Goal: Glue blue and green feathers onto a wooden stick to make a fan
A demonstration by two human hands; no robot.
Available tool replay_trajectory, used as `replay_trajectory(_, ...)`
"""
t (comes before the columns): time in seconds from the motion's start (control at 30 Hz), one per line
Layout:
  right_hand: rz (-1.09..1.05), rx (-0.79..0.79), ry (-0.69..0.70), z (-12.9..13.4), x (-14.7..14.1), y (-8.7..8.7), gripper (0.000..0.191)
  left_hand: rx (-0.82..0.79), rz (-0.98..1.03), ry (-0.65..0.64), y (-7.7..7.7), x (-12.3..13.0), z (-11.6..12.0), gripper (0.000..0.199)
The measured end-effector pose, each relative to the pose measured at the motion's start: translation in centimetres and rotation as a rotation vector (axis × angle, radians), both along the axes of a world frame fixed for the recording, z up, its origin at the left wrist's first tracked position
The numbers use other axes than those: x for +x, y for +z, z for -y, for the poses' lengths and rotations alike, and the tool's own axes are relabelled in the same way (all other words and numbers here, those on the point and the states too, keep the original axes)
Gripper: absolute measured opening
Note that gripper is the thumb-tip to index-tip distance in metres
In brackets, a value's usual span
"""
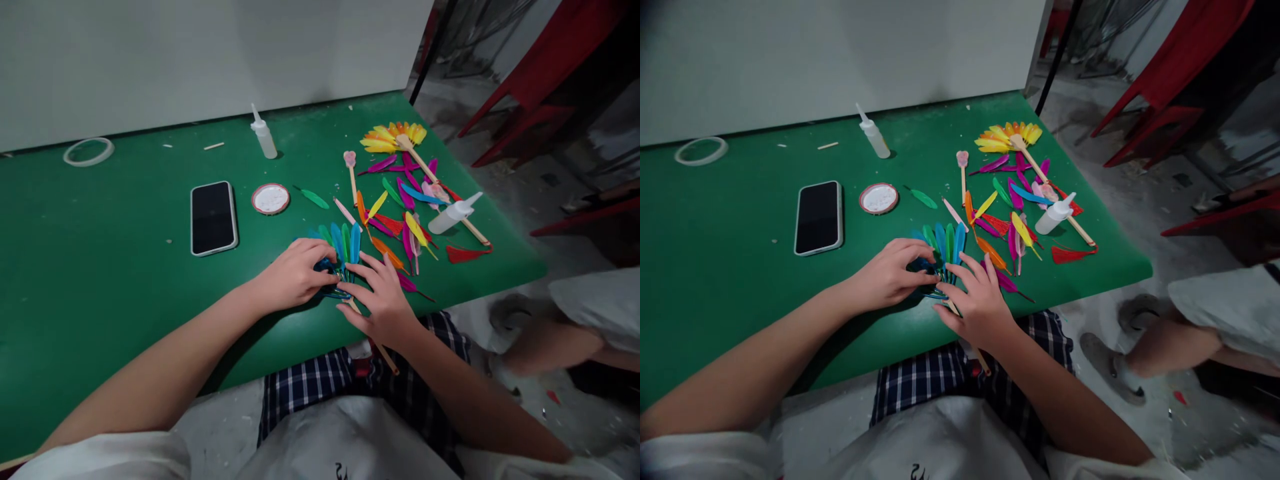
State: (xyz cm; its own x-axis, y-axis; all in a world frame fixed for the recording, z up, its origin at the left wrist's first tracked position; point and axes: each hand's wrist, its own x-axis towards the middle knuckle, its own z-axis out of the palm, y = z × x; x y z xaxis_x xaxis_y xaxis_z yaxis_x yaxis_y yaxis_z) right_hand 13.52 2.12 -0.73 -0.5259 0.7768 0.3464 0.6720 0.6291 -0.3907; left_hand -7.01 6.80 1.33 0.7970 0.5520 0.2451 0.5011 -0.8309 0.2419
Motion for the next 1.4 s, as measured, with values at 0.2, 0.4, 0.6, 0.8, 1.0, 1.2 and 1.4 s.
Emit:
replay_trajectory(0.2, -0.001, 0.003, -0.005, -0.1, 0.0, 0.0, 0.026, -0.009, -0.004, -0.007, 0.2, 0.2, 0.0, 0.021)
replay_trajectory(0.4, -0.002, 0.011, 0.007, -0.1, -0.1, -0.2, 0.025, -0.011, -0.018, -0.014, 0.3, 0.2, -0.1, 0.021)
replay_trajectory(0.6, -0.010, 0.001, -0.002, 0.0, -0.1, -0.1, 0.025, -0.030, 0.014, -0.006, 0.3, 0.3, 0.0, 0.019)
replay_trajectory(0.8, -0.011, -0.004, -0.001, 0.0, -0.1, 0.0, 0.025, -0.018, -0.001, -0.013, 0.4, 0.3, 0.0, 0.021)
replay_trajectory(1.0, -0.019, -0.001, 0.004, -0.1, -0.1, -0.1, 0.025, 0.007, 0.002, -0.011, 0.2, 0.3, 0.3, 0.023)
replay_trajectory(1.2, -0.019, 0.015, 0.023, -0.1, 0.1, -0.3, 0.028, 0.079, 0.063, 0.051, -0.2, -0.4, 0.2, 0.029)
replay_trajectory(1.4, -0.030, 0.025, 0.042, -0.1, 0.2, -0.4, 0.031, 0.211, 0.221, 0.288, -0.5, -1.6, -0.5, 0.029)
